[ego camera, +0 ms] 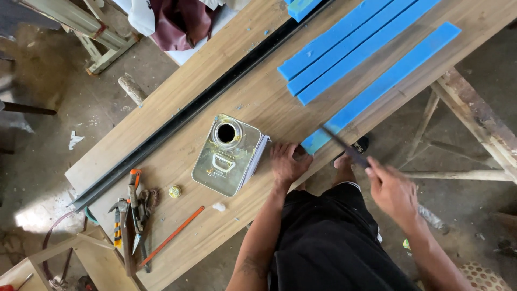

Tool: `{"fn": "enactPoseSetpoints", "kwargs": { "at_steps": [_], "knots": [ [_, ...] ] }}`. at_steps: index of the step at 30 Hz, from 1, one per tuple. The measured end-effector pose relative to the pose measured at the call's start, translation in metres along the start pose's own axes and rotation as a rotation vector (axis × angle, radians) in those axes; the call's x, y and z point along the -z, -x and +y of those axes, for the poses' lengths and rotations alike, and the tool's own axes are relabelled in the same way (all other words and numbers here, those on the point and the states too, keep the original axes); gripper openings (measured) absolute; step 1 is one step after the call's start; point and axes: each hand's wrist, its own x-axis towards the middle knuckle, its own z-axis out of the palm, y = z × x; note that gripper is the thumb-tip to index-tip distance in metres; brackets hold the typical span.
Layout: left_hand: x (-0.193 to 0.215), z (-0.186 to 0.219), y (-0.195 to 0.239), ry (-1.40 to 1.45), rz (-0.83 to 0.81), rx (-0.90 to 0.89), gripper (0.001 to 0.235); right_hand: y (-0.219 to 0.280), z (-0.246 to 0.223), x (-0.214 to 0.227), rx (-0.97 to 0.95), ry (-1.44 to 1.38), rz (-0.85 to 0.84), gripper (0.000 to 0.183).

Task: Cutting blue foam strips into specific sizes using a long manual blade on a workbench.

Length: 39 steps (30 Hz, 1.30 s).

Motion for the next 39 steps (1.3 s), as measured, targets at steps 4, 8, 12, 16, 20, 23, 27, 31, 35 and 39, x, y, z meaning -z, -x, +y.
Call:
{"fn": "enactPoseSetpoints", "kwargs": {
  "at_steps": [4, 8, 12, 16, 20, 23, 27, 31, 35, 39],
  "knots": [
    [0.004, 0.002, 0.000, 0.014, -0.002, 0.009, 0.042, 0.014, -0.016, -0.009, 0.172, 0.112, 0.267, 0.027],
    [0.004, 0.002, 0.000, 0.019, 0.002, 0.000, 0.042, 0.011, -0.021, -0.013, 0.171, 0.154, 0.320, 0.019],
    [0.000, -0.001, 0.006, 0.012, 0.000, -0.001, 0.040, -0.009, -0.009, -0.005, 0.049, 0.255, 0.243, 0.022],
    [0.005, -0.001, 0.012, -0.055, -0.209, 0.076, 0.041, -0.025, 0.019, -0.003, 0.026, 0.320, 0.348, 0.023],
    [0.010, 0.004, 0.002, -0.037, -0.144, 0.058, 0.038, -0.004, -0.022, 0.010, 0.212, 0.183, 0.222, 0.024],
    [0.008, 0.001, 0.005, -0.040, -0.151, 0.070, 0.038, -0.006, -0.025, 0.007, 0.252, 0.131, 0.170, 0.025],
    [-0.002, -0.008, 0.018, -0.058, -0.288, 0.167, 0.044, -0.031, 0.027, -0.009, -0.047, 0.173, 0.035, 0.022],
    [-0.001, -0.007, 0.016, -0.067, -0.353, 0.173, 0.045, -0.053, 0.049, 0.005, -0.238, 0.110, 0.065, 0.024],
    [0.001, 0.001, 0.006, -0.017, -0.187, 0.095, 0.047, -0.058, 0.047, 0.011, -0.148, 0.014, 0.054, 0.024],
    [-0.005, -0.005, 0.010, -0.002, -0.070, 0.062, 0.050, -0.071, 0.046, 0.019, 0.092, 0.191, 0.111, 0.026]
  ]
}}
